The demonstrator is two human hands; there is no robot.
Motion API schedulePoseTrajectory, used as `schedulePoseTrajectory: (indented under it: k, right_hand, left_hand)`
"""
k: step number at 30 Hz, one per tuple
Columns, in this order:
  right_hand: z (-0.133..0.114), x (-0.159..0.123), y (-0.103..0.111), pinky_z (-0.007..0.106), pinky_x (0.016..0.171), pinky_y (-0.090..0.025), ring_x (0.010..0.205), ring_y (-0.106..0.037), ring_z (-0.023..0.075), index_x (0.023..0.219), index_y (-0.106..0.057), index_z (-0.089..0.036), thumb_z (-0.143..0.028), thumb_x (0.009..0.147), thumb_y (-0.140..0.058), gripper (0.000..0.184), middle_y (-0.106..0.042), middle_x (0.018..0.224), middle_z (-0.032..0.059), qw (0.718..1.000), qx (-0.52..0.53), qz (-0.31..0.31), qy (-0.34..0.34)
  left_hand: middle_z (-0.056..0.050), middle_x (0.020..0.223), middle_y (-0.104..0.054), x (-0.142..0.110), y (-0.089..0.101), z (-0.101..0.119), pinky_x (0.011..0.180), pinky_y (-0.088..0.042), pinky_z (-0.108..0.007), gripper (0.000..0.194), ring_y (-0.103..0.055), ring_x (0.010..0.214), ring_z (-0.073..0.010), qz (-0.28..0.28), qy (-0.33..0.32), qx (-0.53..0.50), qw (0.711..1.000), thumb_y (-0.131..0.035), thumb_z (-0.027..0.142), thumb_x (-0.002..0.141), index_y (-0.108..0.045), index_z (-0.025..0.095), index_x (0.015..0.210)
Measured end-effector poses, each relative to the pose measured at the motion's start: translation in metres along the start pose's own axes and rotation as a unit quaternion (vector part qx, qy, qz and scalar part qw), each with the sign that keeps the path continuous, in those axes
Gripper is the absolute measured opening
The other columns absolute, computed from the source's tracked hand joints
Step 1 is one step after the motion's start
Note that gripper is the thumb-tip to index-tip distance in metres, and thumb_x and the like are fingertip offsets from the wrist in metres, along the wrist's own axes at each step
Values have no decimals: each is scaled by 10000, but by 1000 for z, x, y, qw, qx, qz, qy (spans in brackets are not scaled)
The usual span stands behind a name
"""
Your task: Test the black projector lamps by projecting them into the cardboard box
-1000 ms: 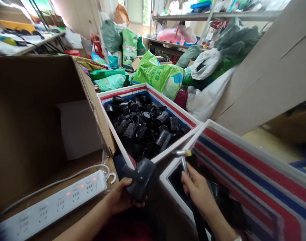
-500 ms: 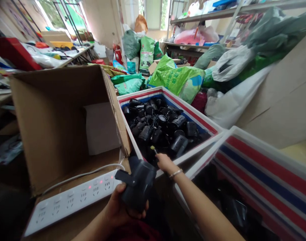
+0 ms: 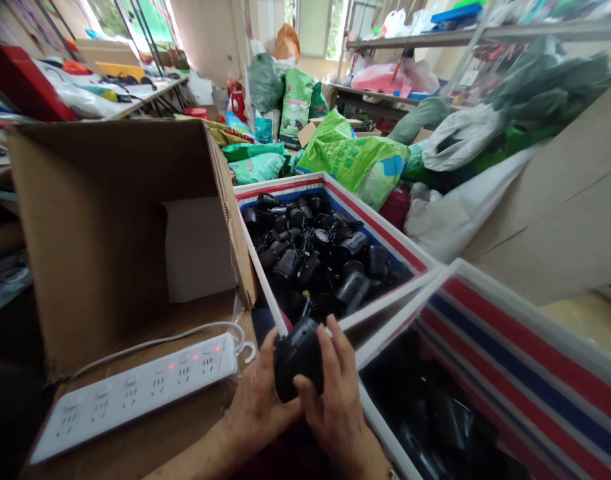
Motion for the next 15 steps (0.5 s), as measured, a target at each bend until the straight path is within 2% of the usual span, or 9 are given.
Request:
schedulePoseTrajectory:
  k: [2,4,7,10,12,15]
  right_hand:
    - [22,4,7,560,1046,-306,1319,-325,316,1428,-248,-219,-298,891,-484,592,-325,1454,131,998,25,50,-36]
    - [51,8,11,529,1040,-334,1284,-399,289,1401,-316,-223,-322,911,-454,518,-409,1414,124,985,96,76,-121]
    - [86,5,-4,448,972,-432,1143,-556,260,1313,-463,-185,-454,925,-380,479,-584,1257,129,923,250,20,-293]
    - [95,-4,-17,368,843,-501,933,-652,252,1082,-661,-159,-560,872,-419,513,-718,986,96,867,316,-48,-382]
    - [99,-10,-18,323,735,-516,806,-667,238,956,-713,-158,-579,841,-464,503,-735,839,68,844,337,-42,-414]
    - [102,-17,-22,285,638,-503,706,-656,218,890,-724,-169,-589,796,-525,474,-723,742,40,816,374,-31,-439]
  left_hand:
    - [-203,1136,-579,-3,0,8,836,-449,-561,912,-566,1016,-374,24,-57,85,994,-678,266,609,-179,126,1360]
    - [-181,1130,-582,-6,-1,17,816,-482,-544,950,-588,989,-354,34,-110,124,986,-687,220,592,-139,167,1366]
    - [-176,1146,-572,-10,-1,28,834,-495,-535,1007,-594,993,-344,24,-172,148,974,-720,197,565,-111,192,1367]
    - [-193,1179,-558,-14,-1,33,846,-500,-546,1000,-583,1024,-356,4,-210,156,965,-721,211,576,-110,189,1367]
    - [-203,1188,-556,-18,-3,32,850,-499,-559,998,-585,1026,-361,-8,-226,156,962,-709,222,584,-101,180,1375]
    - [-209,1186,-561,-22,-9,29,849,-501,-570,1030,-590,1029,-370,-25,-244,143,959,-699,229,579,-69,180,1391]
Point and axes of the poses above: each hand's wrist, its own x-axis towards the middle knuckle, its own y-axis out of the back of the hand, z = x × y, the point moved 9 cm from there along x, towards the middle knuckle
